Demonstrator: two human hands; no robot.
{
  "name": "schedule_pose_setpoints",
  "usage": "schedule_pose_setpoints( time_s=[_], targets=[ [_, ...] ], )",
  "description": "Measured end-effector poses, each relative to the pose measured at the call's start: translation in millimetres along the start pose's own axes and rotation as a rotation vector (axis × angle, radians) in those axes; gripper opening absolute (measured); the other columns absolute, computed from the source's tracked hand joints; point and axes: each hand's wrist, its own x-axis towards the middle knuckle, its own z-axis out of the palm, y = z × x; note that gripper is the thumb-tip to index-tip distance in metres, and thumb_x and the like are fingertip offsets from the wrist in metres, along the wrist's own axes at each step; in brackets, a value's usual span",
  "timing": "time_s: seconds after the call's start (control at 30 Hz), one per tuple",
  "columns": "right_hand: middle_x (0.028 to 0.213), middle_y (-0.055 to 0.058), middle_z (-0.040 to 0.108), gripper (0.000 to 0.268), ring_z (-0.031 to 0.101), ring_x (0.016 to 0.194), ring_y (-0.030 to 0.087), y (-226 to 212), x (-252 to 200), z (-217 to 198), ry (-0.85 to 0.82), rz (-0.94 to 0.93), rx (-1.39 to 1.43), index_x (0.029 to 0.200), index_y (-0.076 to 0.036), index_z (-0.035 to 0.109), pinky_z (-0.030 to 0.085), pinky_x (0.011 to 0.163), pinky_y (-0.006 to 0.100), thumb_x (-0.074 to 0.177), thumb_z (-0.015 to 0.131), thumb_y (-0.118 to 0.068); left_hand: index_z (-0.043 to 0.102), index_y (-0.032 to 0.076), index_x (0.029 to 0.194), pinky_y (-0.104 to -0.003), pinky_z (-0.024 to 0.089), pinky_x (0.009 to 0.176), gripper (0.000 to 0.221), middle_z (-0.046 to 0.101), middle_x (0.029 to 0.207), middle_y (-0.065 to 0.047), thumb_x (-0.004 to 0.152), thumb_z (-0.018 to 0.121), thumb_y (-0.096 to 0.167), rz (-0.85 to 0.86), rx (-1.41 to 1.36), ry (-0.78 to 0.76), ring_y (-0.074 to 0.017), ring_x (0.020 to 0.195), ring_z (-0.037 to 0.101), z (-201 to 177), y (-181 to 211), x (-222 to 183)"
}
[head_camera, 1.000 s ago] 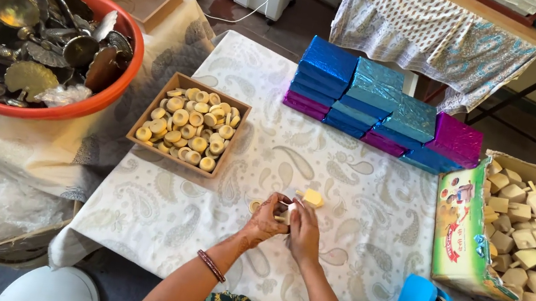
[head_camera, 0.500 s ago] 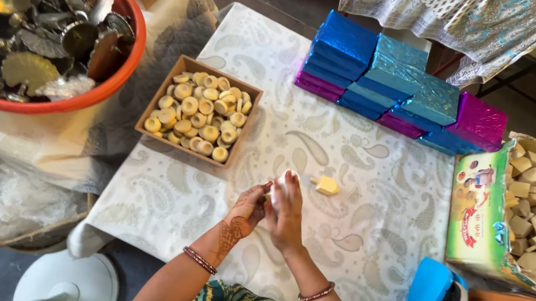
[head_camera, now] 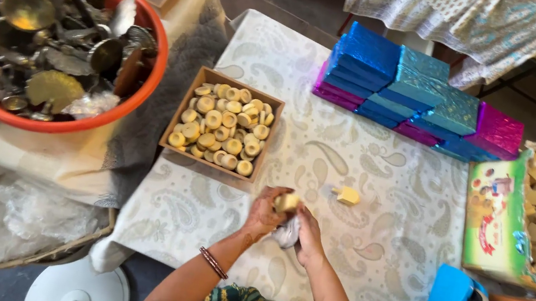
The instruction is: The person wipes and packs small square decorative goods by hand, placing them into a small red box and then sealing it with a sticker.
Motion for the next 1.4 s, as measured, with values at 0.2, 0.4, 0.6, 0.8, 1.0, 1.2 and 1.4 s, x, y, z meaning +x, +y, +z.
schedule_pose_setpoints(
  time_s=[0.2,0.4,0.6,0.8,1.0,1.2,1.4],
  targets=[
    [0.115,0.012,0.072,0.045,0.069,0.101,0.022,-12,72,-88,0.360,-0.599,-0.702,0.131,-0.006,0.068,0.055,0.088,0.034,0.085,0.073,-0.008,0.060,0.013,0.124,-0.043,0.050,0.098,0.056,0.066,0.119,-0.012,0.073,0.082,0.013,0.067,0.232,-0.072,-0.0337,0.115,0.062,-5,-7,29],
    [0.126,0.017,0.062,0.044,0.053,0.125,0.036,-60,120,-134,0.618,-0.748,-1.337,0.125,-0.009,0.070,0.046,0.106,0.050,0.091,0.079,-0.036,0.062,0.011,0.116,-0.044,0.051,0.097,0.044,0.062,0.116,-0.012,0.077,0.083,0.014,0.170,0.326,-0.096,-0.0354,0.114,0.060,26,-51,45],
    [0.133,0.021,0.053,0.068,0.049,0.121,0.041,-70,94,-90,0.627,-0.322,-1.524,0.139,-0.014,0.055,0.047,0.095,0.051,0.083,0.079,-0.046,0.069,0.010,0.102,-0.045,0.048,0.093,0.035,0.064,0.111,-0.011,0.074,0.084,0.024,0.104,0.415,-0.007,-0.0353,0.109,0.059,3,-10,42],
    [0.124,0.016,0.063,0.050,0.067,0.109,0.032,-76,38,-10,0.121,-0.553,-1.102,0.127,-0.010,0.064,0.055,0.093,0.037,0.082,0.082,-0.019,0.069,0.016,0.125,-0.036,0.053,0.089,0.035,0.073,0.106,-0.007,0.104,0.062,0.043,-0.347,-0.126,-0.121,-0.0240,0.099,0.070,24,-13,51],
    [0.143,0.008,0.069,0.035,0.059,0.147,0.029,-17,59,-45,-0.075,-1.075,-1.124,0.109,-0.006,0.075,0.053,0.117,0.034,0.080,0.065,0.011,0.059,0.010,0.131,-0.036,0.060,0.081,0.041,0.068,0.108,-0.003,0.095,0.070,0.027,-0.565,-1.121,-0.204,-0.0174,0.093,0.069,49,-73,57],
    [0.148,0.019,0.058,0.038,0.061,0.132,0.031,-50,1,10,-0.047,-0.914,-0.884,0.121,-0.003,0.072,0.053,0.104,0.035,0.083,0.065,-0.002,0.057,0.010,0.139,-0.037,0.061,0.085,0.053,0.070,0.110,-0.007,0.089,0.073,0.018,-0.352,-1.121,-0.337,-0.0206,0.097,0.070,21,-35,37],
    [0.114,0.012,0.070,0.069,0.066,0.099,0.022,-37,38,-5,-0.024,-0.396,-0.538,0.142,-0.002,0.058,0.055,0.082,0.033,0.100,0.056,-0.056,0.046,0.005,0.140,-0.032,0.058,0.092,0.057,0.070,0.113,-0.010,0.093,0.076,0.017,-0.355,-0.924,-0.345,-0.0195,0.104,0.069,6,-16,28]
  ],
)
